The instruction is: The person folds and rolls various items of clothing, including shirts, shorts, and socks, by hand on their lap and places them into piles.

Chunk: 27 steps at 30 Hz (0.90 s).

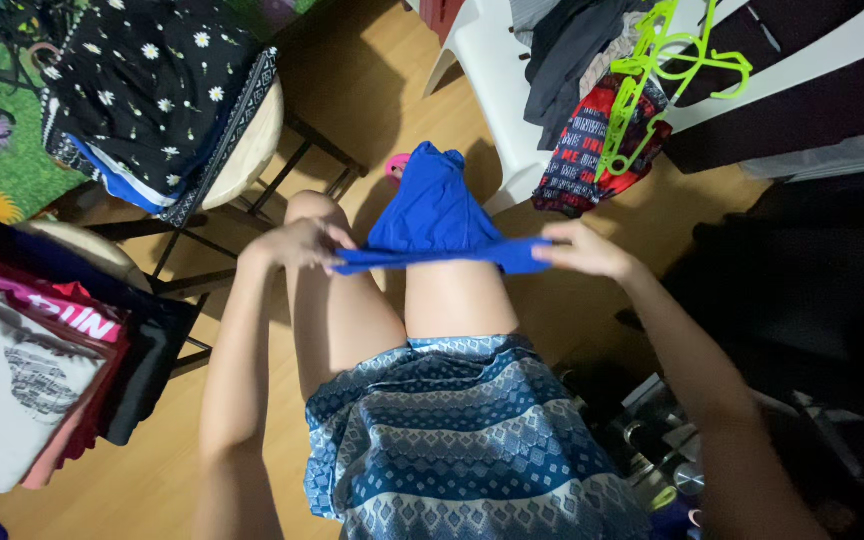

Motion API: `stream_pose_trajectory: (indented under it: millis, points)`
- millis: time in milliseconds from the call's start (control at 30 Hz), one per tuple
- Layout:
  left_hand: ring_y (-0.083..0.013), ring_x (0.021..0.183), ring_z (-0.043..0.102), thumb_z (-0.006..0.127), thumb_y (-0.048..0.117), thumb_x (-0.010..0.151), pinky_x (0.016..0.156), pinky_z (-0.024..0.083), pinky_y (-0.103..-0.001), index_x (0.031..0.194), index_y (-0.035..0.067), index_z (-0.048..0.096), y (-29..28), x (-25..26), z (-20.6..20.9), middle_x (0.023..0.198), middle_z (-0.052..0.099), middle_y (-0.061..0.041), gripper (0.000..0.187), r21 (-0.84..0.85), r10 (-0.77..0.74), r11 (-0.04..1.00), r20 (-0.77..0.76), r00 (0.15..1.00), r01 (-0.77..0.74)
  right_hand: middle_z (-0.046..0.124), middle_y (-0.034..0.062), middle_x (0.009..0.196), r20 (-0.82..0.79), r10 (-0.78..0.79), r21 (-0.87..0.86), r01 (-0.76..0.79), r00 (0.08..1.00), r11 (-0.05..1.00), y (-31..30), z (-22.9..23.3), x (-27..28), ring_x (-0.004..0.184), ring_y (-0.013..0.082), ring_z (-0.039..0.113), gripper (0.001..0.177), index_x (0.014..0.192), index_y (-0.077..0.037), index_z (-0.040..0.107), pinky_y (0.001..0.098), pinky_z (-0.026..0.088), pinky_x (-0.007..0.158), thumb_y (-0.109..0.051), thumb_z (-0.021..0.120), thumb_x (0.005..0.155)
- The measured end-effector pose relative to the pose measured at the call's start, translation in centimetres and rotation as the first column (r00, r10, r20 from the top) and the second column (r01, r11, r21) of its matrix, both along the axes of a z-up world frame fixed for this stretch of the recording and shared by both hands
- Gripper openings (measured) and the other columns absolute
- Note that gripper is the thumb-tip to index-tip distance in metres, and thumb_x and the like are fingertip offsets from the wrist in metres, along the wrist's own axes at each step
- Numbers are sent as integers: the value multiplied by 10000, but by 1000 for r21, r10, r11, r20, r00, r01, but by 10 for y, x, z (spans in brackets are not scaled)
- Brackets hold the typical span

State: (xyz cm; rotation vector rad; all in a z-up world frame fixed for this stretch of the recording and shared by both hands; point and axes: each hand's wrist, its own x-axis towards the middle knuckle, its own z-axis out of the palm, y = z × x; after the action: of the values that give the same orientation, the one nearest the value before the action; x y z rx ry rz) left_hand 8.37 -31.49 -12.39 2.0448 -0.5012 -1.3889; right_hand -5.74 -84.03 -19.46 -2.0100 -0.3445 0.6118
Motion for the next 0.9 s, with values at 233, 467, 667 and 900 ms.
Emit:
stream_pose_trajectory:
  millis: [233,467,667,900]
  points:
    - [-207,719,666,761,206,900,670,565,-388,1083,90,765,-47,-2,14,908,760,-111,217,139,170,955,465,869,-262,609,218,1275,568,-281,-192,457,773,868,72,4,23,1201,381,572,393,1220,10,648,448,479,1021,-123,746,863]
    - [-345,977,627,716,168,839,766,574,-439,1127,35,622,-126,-90,28,1085,668,-191,330,-436,341,897,792,506,77,632,187,1216,640,-43,-117,152,767,981,154,73,19,1133,382,611,397,1193,5,647,451,521,963,-85,724,814]
    - [-338,1019,634,632,69,959,888,580,-459,1219,47,598,-125,-69,-42,1091,636,-164,262,-407,381,912,795,472,-51,682,142,1137,529,-101,-153,212,843,965,145,24,55,1065,355,678,171,1140,-36,652,428,562,937,-64,674,973]
    - [-358,1129,611,639,83,952,1020,481,-472,1251,93,633,-133,-44,-37,1165,648,-159,299,-276,313,950,846,432,-147,656,181,1198,625,-155,-98,274,765,957,160,56,85,1175,379,608,252,1167,-32,658,419,478,1043,-26,658,915]
